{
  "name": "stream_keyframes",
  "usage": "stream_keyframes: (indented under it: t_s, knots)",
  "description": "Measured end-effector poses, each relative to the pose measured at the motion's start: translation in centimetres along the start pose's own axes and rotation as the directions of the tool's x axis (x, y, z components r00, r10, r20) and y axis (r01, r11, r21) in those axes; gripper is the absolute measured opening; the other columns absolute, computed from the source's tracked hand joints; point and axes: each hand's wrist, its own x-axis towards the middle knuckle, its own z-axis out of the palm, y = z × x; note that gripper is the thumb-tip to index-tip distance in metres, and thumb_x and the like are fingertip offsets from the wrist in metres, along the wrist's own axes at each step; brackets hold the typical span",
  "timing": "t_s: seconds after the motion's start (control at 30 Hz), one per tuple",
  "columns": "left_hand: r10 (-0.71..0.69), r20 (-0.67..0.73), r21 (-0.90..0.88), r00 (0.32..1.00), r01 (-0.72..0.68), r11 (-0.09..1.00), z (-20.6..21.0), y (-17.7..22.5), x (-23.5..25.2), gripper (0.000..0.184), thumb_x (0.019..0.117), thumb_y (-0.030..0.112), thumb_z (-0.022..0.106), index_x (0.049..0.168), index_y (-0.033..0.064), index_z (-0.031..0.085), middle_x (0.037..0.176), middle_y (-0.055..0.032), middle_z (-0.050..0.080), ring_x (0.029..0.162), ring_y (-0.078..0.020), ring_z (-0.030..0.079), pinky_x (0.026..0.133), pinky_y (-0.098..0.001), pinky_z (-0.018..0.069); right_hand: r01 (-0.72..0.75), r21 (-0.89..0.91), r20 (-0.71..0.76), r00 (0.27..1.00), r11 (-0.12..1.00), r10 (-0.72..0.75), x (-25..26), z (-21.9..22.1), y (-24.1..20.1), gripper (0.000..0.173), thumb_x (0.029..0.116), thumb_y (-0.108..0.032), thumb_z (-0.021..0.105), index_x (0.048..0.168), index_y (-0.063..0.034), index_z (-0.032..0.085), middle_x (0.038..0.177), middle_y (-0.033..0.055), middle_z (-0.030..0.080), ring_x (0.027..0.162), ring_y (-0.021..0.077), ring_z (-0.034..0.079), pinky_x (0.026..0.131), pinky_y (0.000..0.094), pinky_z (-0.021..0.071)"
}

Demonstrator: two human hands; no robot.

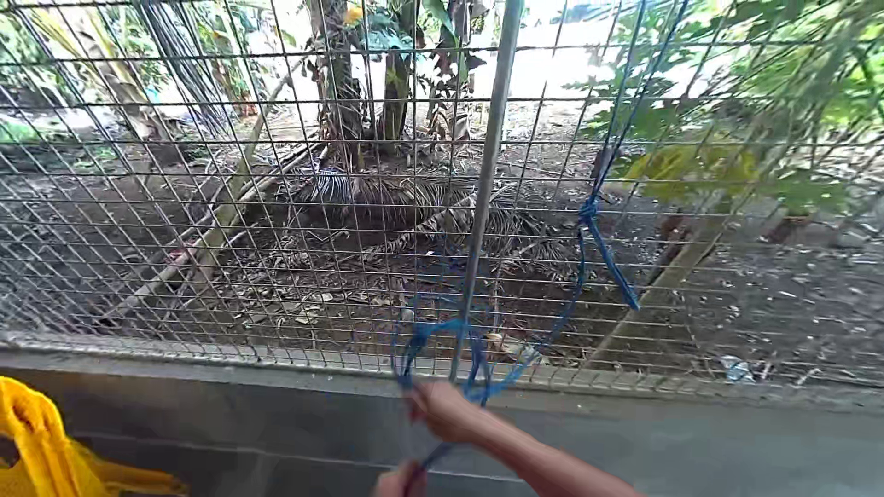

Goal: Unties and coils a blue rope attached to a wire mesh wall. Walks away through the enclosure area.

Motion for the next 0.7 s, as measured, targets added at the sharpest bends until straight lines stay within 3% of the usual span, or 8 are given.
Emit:
stream_keyframes:
  t_s: [0.1,0.2,0.3,0.37,0.47,0.53,0.57,0.7]
  knots:
    - [0.097,-0.314,0.178,0.944,-0.042,0.983,-7.5,1.0,0.2,0.016,0.0871,0.001,0.071,0.102,-0.0066,0.073,0.092,-0.0226,0.073,0.087,-0.0388,0.072,0.083,-0.0578,0.0568,-0.115,0.171,0.348,0.936,0.979,0.049,-0.6,5.1,2.1,0.058,0.1135,-0.038,0.024,0.111,0.0058,0.062,0.078,0.0143,0.057,0.067,0.0239,0.054,0.067,0.0422,0.0472]
    - [-0.104,-0.394,0.184,0.913,0.189,0.965,-11.4,-3.1,0.4,0.022,0.0922,0.003,0.067,0.112,-0.0057,0.070,0.095,-0.0239,0.071,0.091,-0.0407,0.070,0.086,-0.0598,0.0540,-0.232,0.481,0.493,0.869,0.846,-0.042,-3.3,2.3,0.3,0.049,0.1107,-0.045,0.026,0.091,-0.0125,0.057,0.058,-0.0084,0.044,0.045,0.0026,0.038,0.044,0.0218,0.0347]
    - [-0.374,-0.246,-0.007,0.894,0.384,0.923,-9.7,-6.9,0.3,0.038,0.1008,0.018,0.063,0.133,-0.0020,0.060,0.113,-0.0255,0.070,0.108,-0.0404,0.067,0.099,-0.0580,0.0501,0.020,0.862,0.147,0.946,0.507,-0.288,-4.6,-3.2,-1.8,0.039,0.1039,-0.047,0.043,0.076,-0.0274,0.062,0.052,-0.0155,0.048,0.040,-0.0064,0.039,0.038,0.0123,0.0327]
    - [-0.386,-0.133,-0.089,0.913,0.377,0.922,-6.0,-8.2,0.3,0.037,0.1035,0.022,0.059,0.131,-0.0035,0.061,0.113,-0.0260,0.069,0.106,-0.0394,0.068,0.098,-0.0567,0.0511,0.324,0.868,-0.230,0.934,0.376,-0.274,-3.8,-6.1,-3.2,0.043,0.1076,-0.050,0.035,0.078,-0.0277,0.057,0.051,-0.0170,0.045,0.040,-0.0065,0.039,0.040,0.0127,0.0351]
    - [-0.270,0.069,-0.084,0.960,0.275,0.958,-1.2,-5.1,0.7,0.036,0.1076,0.023,0.050,0.128,-0.0058,0.062,0.110,-0.0274,0.069,0.103,-0.0407,0.069,0.096,-0.0576,0.0512,0.556,0.479,-0.552,0.793,0.679,-0.260,-1.4,-5.9,-3.0,0.038,0.1095,-0.030,0.026,0.087,-0.0131,0.052,0.059,-0.0111,0.048,0.050,-0.0002,0.046,0.051,0.0184,0.0432]
    - [-0.155,0.136,-0.038,0.979,0.161,0.986,-0.6,-0.3,0.7,0.036,0.1086,0.020,0.048,0.126,-0.0078,0.062,0.107,-0.0293,0.070,0.101,-0.0426,0.069,0.094,-0.0585,0.0513,0.310,0.120,-0.348,0.903,0.943,-0.252,-0.6,-3.8,-2.0,0.038,0.1098,-0.019,0.035,0.113,0.0104,0.059,0.082,0.0131,0.067,0.075,0.0216,0.067,0.076,0.0389,0.0570]
    - [-0.103,0.075,-0.012,0.992,0.104,0.994,-1.0,1.5,0.5,0.033,0.1075,0.017,0.049,0.122,-0.0083,0.064,0.100,-0.0285,0.070,0.094,-0.0418,0.070,0.089,-0.0578,0.0528,0.154,0.017,-0.138,0.979,0.988,-0.151,-0.1,-2.4,-1.5,0.041,0.1108,-0.023,0.040,0.127,0.0105,0.057,0.100,0.0207,0.071,0.093,0.0311,0.070,0.091,0.0487,0.0551]
    - [-0.059,-0.334,0.090,0.941,0.094,0.991,-6.4,2.4,-0.9,0.028,0.0901,0.005,0.070,0.116,-0.0040,0.070,0.096,-0.0229,0.072,0.089,-0.0386,0.071,0.084,-0.0559,0.0566,-0.116,0.063,0.393,0.916,0.991,0.082,-0.3,4.5,2.5,0.046,0.1137,-0.030,0.032,0.124,0.0074,0.058,0.086,0.0195,0.062,0.072,0.0276,0.060,0.073,0.0447,0.0509]
